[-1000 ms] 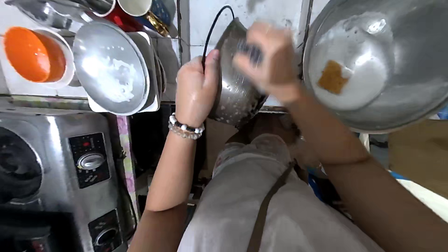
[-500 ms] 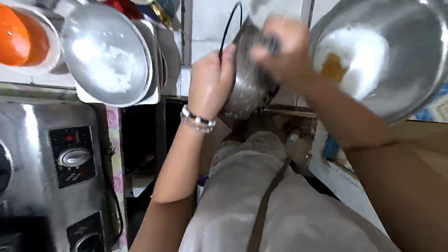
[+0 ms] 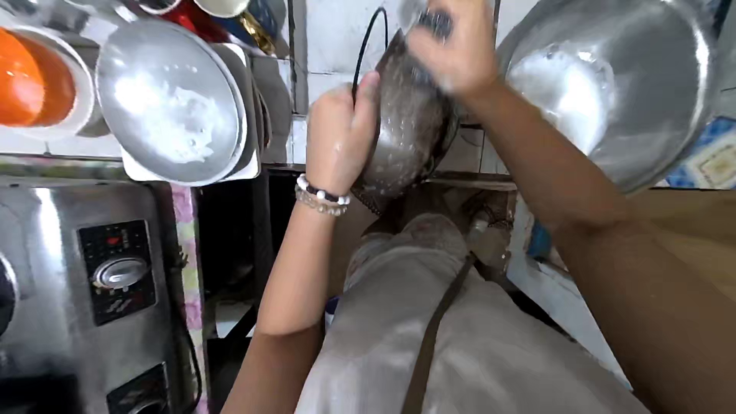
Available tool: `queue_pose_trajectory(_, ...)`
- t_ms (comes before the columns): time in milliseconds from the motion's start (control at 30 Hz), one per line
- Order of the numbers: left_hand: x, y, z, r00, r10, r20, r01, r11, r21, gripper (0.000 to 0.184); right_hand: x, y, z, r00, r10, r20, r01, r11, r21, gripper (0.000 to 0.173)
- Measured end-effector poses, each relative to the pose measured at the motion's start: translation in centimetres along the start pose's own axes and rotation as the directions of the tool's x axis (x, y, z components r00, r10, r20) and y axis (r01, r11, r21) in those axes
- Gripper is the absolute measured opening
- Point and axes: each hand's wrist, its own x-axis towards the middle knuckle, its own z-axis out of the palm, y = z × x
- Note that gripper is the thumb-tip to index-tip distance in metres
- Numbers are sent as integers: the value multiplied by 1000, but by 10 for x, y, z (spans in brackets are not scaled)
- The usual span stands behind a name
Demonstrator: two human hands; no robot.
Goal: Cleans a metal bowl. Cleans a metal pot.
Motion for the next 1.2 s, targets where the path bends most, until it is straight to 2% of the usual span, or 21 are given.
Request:
queue_pose_trajectory(33,1,1,0,1000,-2,3,2,1000,-14,50,-3,2,0,997,73,2,-73,997,11,29)
queue_pose_trajectory(67,3,3,-2,1000,1,-3,-1,1000,-30,51,-7,-4,0,998,53,-41,-52,998,29,26)
queue_pose_trajectory(133,4,1,-2,1000,0,-19,-1,998,-59,54,-19,-15,4,971,-203,-125,213,974,78,28)
queue_pose_trajectory(167,3,1,-2,1000,-10,-8,10,998,-58,51,-24,-13,3,964,-252,-85,260,961,99,29)
queue_pose_trajectory(233,1,2,1,999,-27,22,28,999,-46,50,-17,0,-9,989,-138,60,137,990,19,28)
queue_pose_trajectory(267,1,3,1,999,-26,23,27,999,-39,51,-15,4,-12,993,-100,62,101,995,-22,27)
queue_pose_trajectory(300,1,4,-1,999,-26,20,27,999,-32,53,-22,0,-10,991,-131,8,131,991,-40,26)
queue_pose_trajectory(367,7,5,-1,1000,-12,-11,12,1000,-9,55,-37,-13,0,933,-346,-104,347,938,-3,28)
queue_pose_trajectory(400,6,4,-1,1000,-14,1,14,1000,12,55,-46,-10,5,909,-398,-119,403,915,20,29)
queue_pose_trajectory(467,4,6,0,999,-15,38,12,998,62,56,-42,13,9,913,-371,-172,384,922,51,29)
queue_pose_trajectory(533,7,13,0,999,-4,36,0,994,105,59,-43,22,4,932,-273,-239,287,958,25,24)
queue_pose_trajectory(600,14,14,-1,1000,13,-5,-13,991,137,61,-63,1,5,901,-357,-247,364,931,-18,25)
queue_pose_trajectory(667,15,15,-1,1000,-12,23,8,989,148,60,-76,4,13,878,-392,-276,403,915,-19,31)
queue_pose_trajectory(767,22,26,1,996,-60,62,50,986,156,57,-59,31,5,892,-266,-366,263,963,-59,31)
queue_pose_trajectory(800,26,28,0,995,-67,70,55,985,164,57,-67,25,6,879,-293,-375,276,956,-100,30)
queue_pose_trajectory(900,36,36,1,993,-95,76,78,978,195,57,-99,8,20,779,-518,-352,464,855,-233,31)
queue_pose_trajectory(933,37,39,3,991,-110,81,91,975,205,56,-96,15,17,784,-512,-351,452,859,-242,32)
queue_pose_trajectory(1033,47,51,7,987,-129,92,106,968,226,55,-73,32,2,842,-362,-400,293,929,-225,34)
queue_pose_trajectory(1067,49,52,5,987,-125,100,99,967,234,56,-79,26,5,831,-388,-399,325,920,-219,32)
queue_pose_trajectory(1133,53,50,2,987,-122,109,94,967,238,58,-97,14,21,760,-522,-387,483,852,-201,30)
queue_pose_trajectory(1200,51,49,3,985,-136,103,110,968,225,56,-89,20,16,783,-506,-361,476,862,-176,31)
